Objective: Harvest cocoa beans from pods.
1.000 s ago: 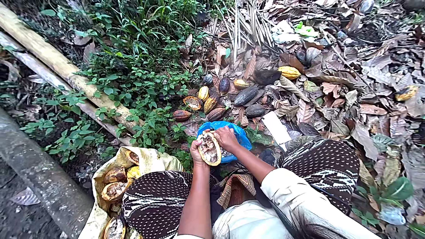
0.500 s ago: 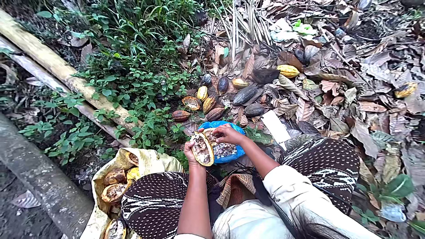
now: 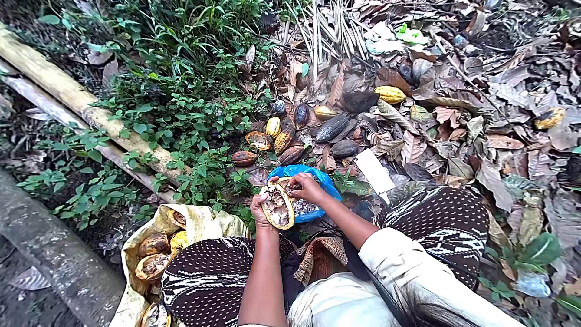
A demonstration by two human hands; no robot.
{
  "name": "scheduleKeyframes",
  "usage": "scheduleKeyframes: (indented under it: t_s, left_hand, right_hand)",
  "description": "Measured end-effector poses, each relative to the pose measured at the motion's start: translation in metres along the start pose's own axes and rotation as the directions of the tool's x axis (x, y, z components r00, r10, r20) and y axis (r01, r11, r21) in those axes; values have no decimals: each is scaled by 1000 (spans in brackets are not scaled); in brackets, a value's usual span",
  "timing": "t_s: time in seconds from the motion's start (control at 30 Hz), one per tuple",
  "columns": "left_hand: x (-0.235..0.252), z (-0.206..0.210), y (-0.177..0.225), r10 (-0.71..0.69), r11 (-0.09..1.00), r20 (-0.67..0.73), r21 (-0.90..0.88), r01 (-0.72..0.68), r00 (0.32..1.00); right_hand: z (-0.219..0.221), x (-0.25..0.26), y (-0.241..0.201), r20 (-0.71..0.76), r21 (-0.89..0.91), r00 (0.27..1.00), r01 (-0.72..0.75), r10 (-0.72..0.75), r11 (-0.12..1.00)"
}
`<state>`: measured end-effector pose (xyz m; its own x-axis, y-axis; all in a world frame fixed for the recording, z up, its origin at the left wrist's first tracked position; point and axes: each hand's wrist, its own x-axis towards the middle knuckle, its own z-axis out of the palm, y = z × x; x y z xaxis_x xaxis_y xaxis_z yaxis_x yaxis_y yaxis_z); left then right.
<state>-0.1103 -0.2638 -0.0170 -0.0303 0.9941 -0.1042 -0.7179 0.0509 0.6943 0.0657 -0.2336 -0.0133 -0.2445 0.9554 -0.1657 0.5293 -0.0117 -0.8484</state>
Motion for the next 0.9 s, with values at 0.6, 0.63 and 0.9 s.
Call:
scheduleKeyframes:
  t_s: [0.6, 0.63, 0.9]
  left_hand:
    - [1, -4, -5, 42, 994, -37, -103, -45, 998]
    - [1, -3, -4, 29, 993, -35, -110, -33, 999]
    - [3, -6, -6, -24, 991, -18, -130, 21, 1000]
  right_hand:
    - [1, -3, -12, -18, -13, 999, -31, 31, 999]
    - [2, -2, -10, -40, -5, 999, -27, 27, 1000]
    - [-13, -2, -8, 45, -25, 999, -25, 26, 999]
